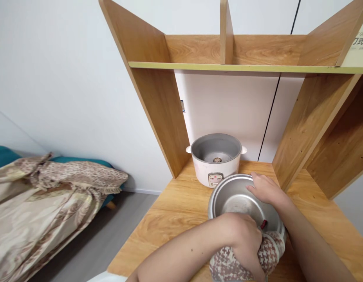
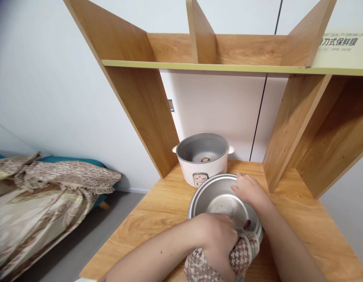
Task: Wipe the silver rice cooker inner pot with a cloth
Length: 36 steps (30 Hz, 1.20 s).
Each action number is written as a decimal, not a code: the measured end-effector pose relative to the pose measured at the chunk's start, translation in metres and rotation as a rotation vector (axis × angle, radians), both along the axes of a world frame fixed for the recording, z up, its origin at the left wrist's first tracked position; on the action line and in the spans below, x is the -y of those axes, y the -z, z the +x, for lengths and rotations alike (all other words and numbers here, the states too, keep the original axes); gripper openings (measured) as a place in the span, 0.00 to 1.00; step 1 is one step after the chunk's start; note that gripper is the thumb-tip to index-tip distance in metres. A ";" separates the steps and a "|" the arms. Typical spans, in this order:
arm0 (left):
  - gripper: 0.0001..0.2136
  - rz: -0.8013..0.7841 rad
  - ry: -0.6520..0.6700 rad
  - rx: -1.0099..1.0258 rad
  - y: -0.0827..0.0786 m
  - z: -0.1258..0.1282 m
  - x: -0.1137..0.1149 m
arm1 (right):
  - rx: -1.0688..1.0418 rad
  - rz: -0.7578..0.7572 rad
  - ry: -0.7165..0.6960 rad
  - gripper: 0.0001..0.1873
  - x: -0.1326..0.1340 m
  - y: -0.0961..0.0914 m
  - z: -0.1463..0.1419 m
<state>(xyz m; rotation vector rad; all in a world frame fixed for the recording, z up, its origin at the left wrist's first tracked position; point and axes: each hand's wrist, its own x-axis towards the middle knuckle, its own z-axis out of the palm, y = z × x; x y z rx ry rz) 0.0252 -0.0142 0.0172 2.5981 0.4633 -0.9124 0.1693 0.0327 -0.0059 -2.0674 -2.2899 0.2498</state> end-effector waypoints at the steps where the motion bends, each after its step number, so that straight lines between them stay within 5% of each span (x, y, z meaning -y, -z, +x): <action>1: 0.37 -0.003 -0.002 0.007 0.001 0.000 -0.001 | 0.000 -0.001 0.000 0.19 0.000 0.000 0.000; 21: 0.32 -0.031 -0.066 0.065 0.007 -0.001 -0.002 | -0.003 0.001 -0.001 0.19 0.000 0.000 0.000; 36: 0.38 -0.033 -0.007 -0.016 -0.003 0.000 -0.001 | -0.002 0.004 0.000 0.19 0.001 -0.001 -0.001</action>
